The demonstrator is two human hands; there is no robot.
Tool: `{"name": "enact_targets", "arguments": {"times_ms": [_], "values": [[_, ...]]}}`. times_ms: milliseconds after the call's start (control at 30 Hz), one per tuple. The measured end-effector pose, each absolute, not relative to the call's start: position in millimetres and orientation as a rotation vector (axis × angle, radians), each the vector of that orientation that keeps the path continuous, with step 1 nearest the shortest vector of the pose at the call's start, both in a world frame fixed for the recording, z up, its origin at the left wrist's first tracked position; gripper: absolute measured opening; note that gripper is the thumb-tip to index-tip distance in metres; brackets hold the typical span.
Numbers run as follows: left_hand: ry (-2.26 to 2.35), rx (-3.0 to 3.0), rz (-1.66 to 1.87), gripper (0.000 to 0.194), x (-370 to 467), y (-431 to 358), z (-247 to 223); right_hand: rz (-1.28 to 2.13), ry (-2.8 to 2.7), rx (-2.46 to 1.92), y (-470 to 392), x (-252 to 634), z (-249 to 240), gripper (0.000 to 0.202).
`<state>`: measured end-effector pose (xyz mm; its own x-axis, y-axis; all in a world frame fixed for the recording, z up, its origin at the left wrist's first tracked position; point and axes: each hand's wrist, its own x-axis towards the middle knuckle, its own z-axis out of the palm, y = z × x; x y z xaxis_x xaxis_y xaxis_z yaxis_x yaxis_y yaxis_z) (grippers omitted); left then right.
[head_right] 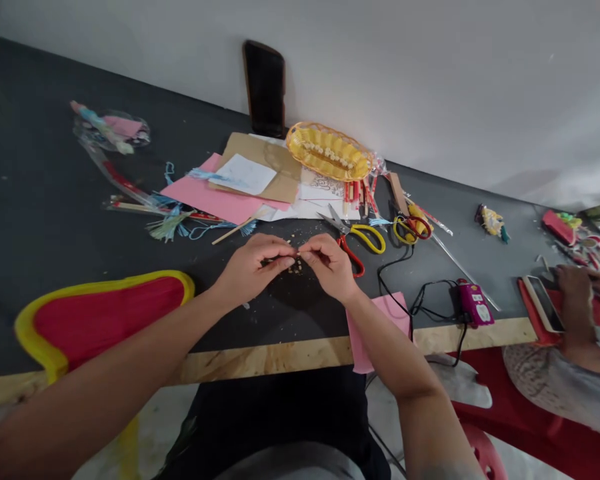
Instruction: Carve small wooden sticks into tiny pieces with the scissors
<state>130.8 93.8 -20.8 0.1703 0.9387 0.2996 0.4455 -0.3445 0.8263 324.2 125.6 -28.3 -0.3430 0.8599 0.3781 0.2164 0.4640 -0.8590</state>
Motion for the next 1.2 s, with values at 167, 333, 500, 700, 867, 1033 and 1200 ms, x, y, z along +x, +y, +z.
{"name": "enact_targets", "arguments": {"times_ms": [167, 333, 500, 700, 867, 1033, 1200], "values": [[1.283, 1.71, 1.171, 0.018, 134.0, 89.3, -19.1, 0.802, -1.915, -0.822, 118.1, 319.7, -30.4, 0.008], [1.328, 1.487, 1.173, 0.014, 134.0, 86.6, -14.1, 0.678, -2.077, -0.81, 120.2, 329.3, -23.8, 0.018], [1.262, 1.058, 1.31, 0.012, 131.1, 92.4, -9.9, 0.181, -2.176, -1.391, 143.6, 367.8, -13.2, 0.032], [1.169, 0.883, 1.338, 0.01, 129.0, 98.5, -7.9, 0.119, -2.298, -1.633, 157.4, 395.8, -25.5, 0.045], [1.15, 0.834, 1.301, 0.008, 131.6, 97.0, -6.7, 0.157, -2.31, -1.643, 160.1, 397.6, -28.6, 0.058], [1.164, 0.859, 1.246, 0.01, 134.1, 96.1, -5.2, 0.212, -2.212, -1.701, 161.8, 396.2, -23.8, 0.051], [1.19, 0.905, 1.248, 0.01, 133.3, 97.8, -6.1, 0.481, -1.949, -1.593, 162.0, 391.2, -22.7, 0.05]]}}
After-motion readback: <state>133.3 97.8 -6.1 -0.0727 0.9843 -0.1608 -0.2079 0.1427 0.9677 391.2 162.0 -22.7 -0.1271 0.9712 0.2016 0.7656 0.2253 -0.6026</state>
